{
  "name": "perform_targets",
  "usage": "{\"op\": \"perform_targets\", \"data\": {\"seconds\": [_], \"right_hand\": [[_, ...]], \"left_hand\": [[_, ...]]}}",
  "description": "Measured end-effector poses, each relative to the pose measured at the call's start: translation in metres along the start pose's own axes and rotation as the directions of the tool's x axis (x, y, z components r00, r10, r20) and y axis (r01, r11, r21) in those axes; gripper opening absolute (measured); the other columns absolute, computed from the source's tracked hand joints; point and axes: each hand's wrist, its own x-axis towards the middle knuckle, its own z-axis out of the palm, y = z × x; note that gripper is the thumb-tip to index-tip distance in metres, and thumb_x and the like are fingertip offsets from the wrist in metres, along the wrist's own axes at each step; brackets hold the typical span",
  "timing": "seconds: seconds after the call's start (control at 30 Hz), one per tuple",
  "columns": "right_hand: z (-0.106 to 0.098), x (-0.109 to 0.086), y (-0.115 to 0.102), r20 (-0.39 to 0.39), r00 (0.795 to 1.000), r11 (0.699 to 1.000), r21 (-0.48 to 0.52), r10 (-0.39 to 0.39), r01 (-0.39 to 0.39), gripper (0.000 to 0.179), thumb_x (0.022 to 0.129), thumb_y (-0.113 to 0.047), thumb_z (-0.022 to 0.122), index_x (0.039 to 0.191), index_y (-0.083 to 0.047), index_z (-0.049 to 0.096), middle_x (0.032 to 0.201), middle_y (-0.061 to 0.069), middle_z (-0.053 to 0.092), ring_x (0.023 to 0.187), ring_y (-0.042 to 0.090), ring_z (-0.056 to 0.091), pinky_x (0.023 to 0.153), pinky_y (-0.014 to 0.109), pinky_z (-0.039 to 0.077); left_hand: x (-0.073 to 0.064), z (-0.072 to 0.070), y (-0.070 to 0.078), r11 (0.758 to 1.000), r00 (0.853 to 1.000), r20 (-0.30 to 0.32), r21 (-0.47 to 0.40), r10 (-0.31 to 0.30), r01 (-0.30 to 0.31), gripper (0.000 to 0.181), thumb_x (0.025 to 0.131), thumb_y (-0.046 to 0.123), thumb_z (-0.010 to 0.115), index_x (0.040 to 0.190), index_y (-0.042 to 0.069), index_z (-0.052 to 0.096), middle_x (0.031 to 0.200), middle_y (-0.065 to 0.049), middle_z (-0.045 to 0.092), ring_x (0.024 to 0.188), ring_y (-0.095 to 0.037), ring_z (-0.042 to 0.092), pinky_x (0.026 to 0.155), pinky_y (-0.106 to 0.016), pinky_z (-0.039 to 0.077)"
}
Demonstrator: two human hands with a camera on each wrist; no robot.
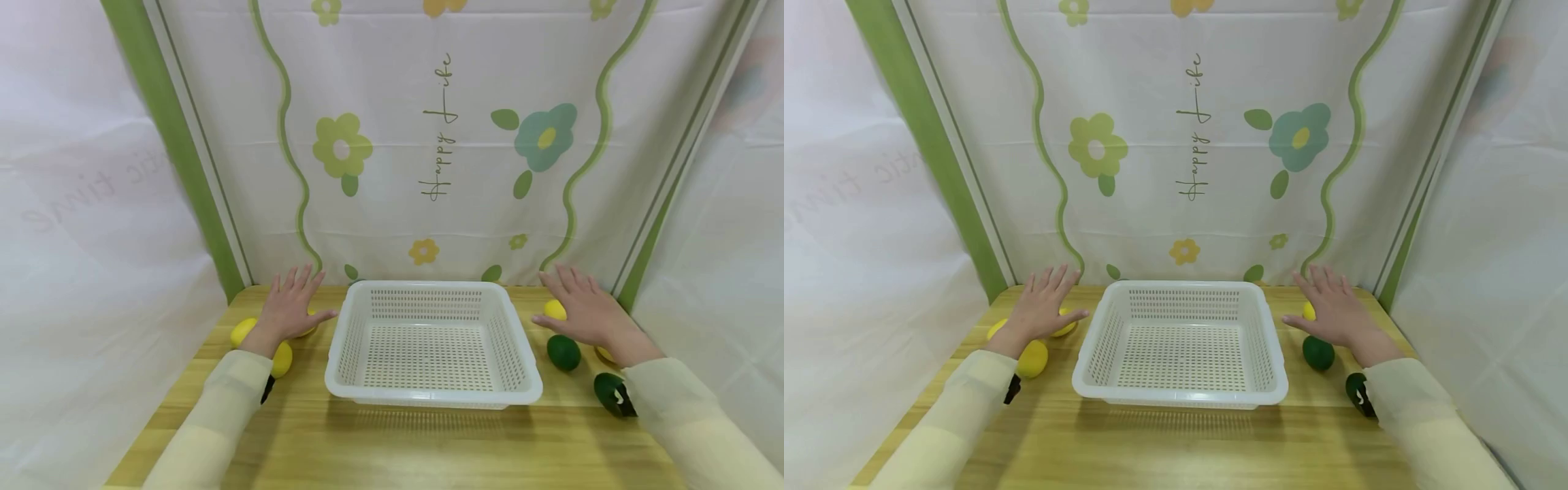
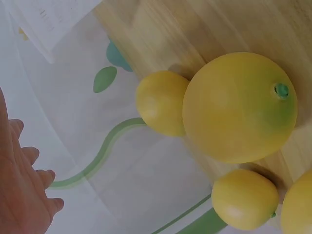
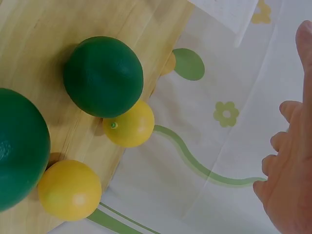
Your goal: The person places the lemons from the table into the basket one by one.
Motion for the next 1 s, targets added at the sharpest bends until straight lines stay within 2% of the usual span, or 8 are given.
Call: {"op": "perform_targets", "data": {"seconds": [0.27,0.47,0.67,0.83,1.0], "right_hand": [[-0.001,-0.01,0.005,-0.017,1.0,1.0,0.019,-0.003,0.003,0.094,0.091,-0.062,0.054,0.155,-0.003,0.017,0.156,0.031,0.005,0.14,0.053,0.007,0.11,0.066,0.004],[-0.002,-0.015,0.009,-0.018,1.0,1.0,0.019,0.002,-0.002,0.093,0.091,-0.06,0.055,0.155,-0.003,0.017,0.154,0.034,0.011,0.138,0.055,0.011,0.109,0.067,0.011],[-0.003,-0.023,0.01,-0.04,0.998,0.996,0.083,0.04,-0.036,0.092,0.091,-0.056,0.058,0.152,0.004,0.022,0.151,0.036,0.017,0.137,0.056,0.015,0.104,0.07,0.019],[-0.003,-0.032,0.011,-0.066,0.996,0.991,0.118,0.065,-0.057,0.088,0.092,-0.053,0.059,0.15,0.005,0.026,0.149,0.035,0.024,0.134,0.056,0.022,0.101,0.072,0.023],[-0.001,-0.041,0.014,-0.086,0.992,0.987,0.14,0.091,-0.078,0.084,0.094,-0.052,0.057,0.151,0.002,0.027,0.147,0.034,0.029,0.13,0.056,0.029,0.098,0.072,0.027]], "left_hand": [[-0.006,-0.003,0.005,0.999,0.999,-0.012,-0.012,0.034,-0.034,0.094,0.087,0.076,0.04,0.157,0.016,0.018,0.161,-0.014,0.008,0.145,-0.041,0.01,0.112,-0.063,0.006],[-0.011,-0.003,0.011,0.995,0.997,-0.039,-0.074,0.061,-0.064,0.091,0.089,0.071,0.044,0.156,0.013,0.021,0.161,-0.015,0.011,0.144,-0.041,0.014,0.112,-0.064,0.011],[-0.017,0.001,0.015,0.987,0.992,-0.076,-0.117,0.1,-0.109,0.09,0.091,0.068,0.044,0.155,0.009,0.022,0.159,-0.017,0.017,0.143,-0.039,0.018,0.112,-0.063,0.014],[-0.022,0.005,0.017,0.975,0.987,-0.091,-0.165,0.133,-0.146,0.087,0.093,0.063,0.048,0.154,0.007,0.023,0.159,-0.015,0.017,0.145,-0.037,0.016,0.113,-0.061,0.014],[-0.026,0.009,0.02,0.949,0.972,-0.128,-0.223,0.197,-0.222,0.079,0.096,0.053,0.052,0.152,0.002,0.029,0.158,-0.017,0.021,0.144,-0.036,0.02,0.113,-0.058,0.018]]}}
